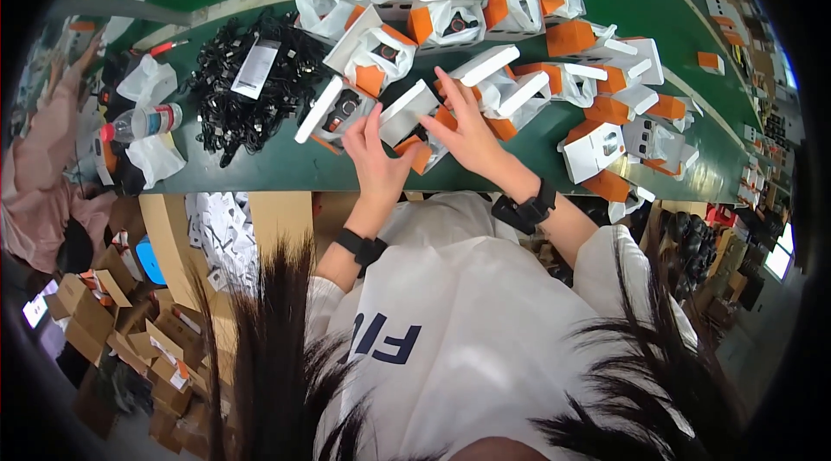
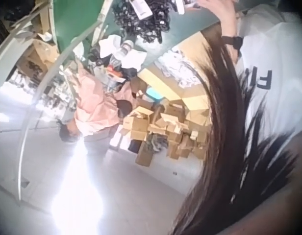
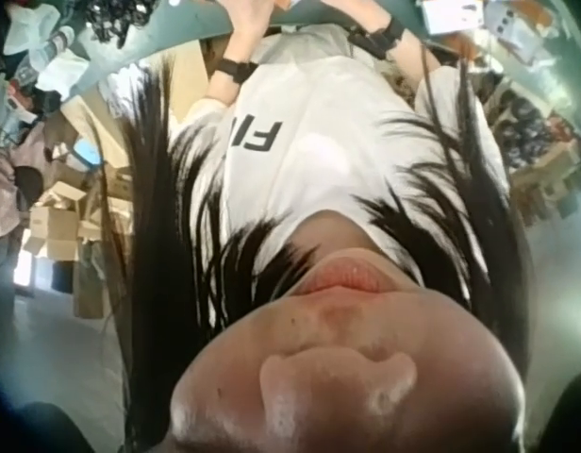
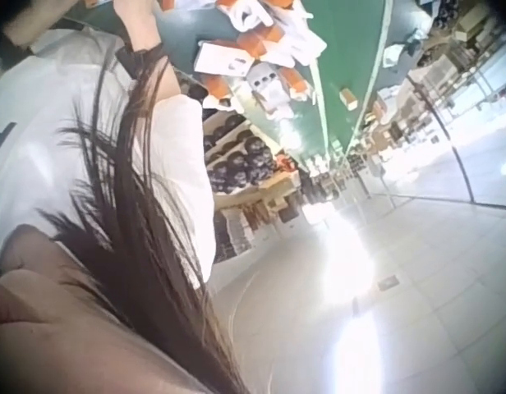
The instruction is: The person is packaging small electronic devices into orange and white boxes on an assembly line.
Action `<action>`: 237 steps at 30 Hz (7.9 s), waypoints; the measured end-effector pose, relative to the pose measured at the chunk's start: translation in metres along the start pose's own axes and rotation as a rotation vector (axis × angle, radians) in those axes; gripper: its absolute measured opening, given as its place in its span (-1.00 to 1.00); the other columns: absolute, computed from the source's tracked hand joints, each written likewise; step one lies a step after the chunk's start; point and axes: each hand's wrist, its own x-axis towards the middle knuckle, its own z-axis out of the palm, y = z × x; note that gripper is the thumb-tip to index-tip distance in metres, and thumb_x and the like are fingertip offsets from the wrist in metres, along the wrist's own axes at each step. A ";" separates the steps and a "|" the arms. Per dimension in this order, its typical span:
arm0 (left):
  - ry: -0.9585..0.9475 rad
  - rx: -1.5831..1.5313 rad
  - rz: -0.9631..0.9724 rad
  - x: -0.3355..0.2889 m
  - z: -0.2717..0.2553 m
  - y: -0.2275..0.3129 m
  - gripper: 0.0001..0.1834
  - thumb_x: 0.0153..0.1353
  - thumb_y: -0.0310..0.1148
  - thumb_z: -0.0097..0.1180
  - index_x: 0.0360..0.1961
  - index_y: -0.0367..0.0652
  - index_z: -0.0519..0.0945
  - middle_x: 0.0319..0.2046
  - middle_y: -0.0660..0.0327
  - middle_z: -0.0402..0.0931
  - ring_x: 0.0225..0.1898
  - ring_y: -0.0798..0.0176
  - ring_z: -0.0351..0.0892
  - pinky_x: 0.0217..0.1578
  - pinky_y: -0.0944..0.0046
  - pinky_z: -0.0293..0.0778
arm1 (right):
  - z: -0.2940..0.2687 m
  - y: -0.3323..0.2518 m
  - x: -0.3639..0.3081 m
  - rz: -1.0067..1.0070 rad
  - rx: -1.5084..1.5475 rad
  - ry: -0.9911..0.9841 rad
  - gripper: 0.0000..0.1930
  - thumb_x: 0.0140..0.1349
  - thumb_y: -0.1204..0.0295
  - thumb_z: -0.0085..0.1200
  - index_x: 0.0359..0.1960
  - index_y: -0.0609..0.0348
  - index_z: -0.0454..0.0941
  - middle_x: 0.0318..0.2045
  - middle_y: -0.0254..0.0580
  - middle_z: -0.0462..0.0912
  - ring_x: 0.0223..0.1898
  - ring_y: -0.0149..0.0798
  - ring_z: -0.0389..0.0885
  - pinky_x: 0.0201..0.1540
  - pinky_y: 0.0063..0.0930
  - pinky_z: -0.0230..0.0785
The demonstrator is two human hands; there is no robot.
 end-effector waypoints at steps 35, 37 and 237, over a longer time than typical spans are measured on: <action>-0.426 0.156 0.410 -0.035 -0.020 -0.023 -0.69 0.06 -0.46 0.05 -0.11 -0.07 0.50 0.06 0.34 0.38 0.17 0.15 0.24 0.18 -0.05 0.06 | -0.029 0.041 -0.016 -0.635 -0.326 -0.339 -0.76 -0.03 0.46 0.18 -0.26 -0.02 0.61 -0.11 -0.20 0.46 0.08 -0.09 0.36 0.03 -0.29 0.30; -0.432 0.152 0.424 -0.033 -0.022 -0.024 -0.69 0.06 -0.47 0.06 -0.11 -0.08 0.50 0.06 0.33 0.39 0.16 0.15 0.25 0.17 -0.04 0.07 | -0.029 0.047 -0.016 -0.649 -0.313 -0.358 -0.78 0.00 0.44 0.15 -0.25 -0.04 0.59 -0.12 -0.21 0.46 0.08 -0.11 0.36 -0.02 -0.31 0.35; -0.355 0.351 0.148 0.369 0.178 0.083 -0.47 -0.13 -0.48 0.25 -0.09 -0.19 0.33 -0.04 0.08 0.27 0.02 -0.01 0.28 0.01 0.17 0.28 | -0.250 0.117 0.331 -0.367 -0.052 -0.272 -0.63 -0.03 0.67 0.04 -0.12 0.23 0.34 -0.33 -0.14 0.47 -0.30 -0.27 0.49 -0.17 -0.45 0.37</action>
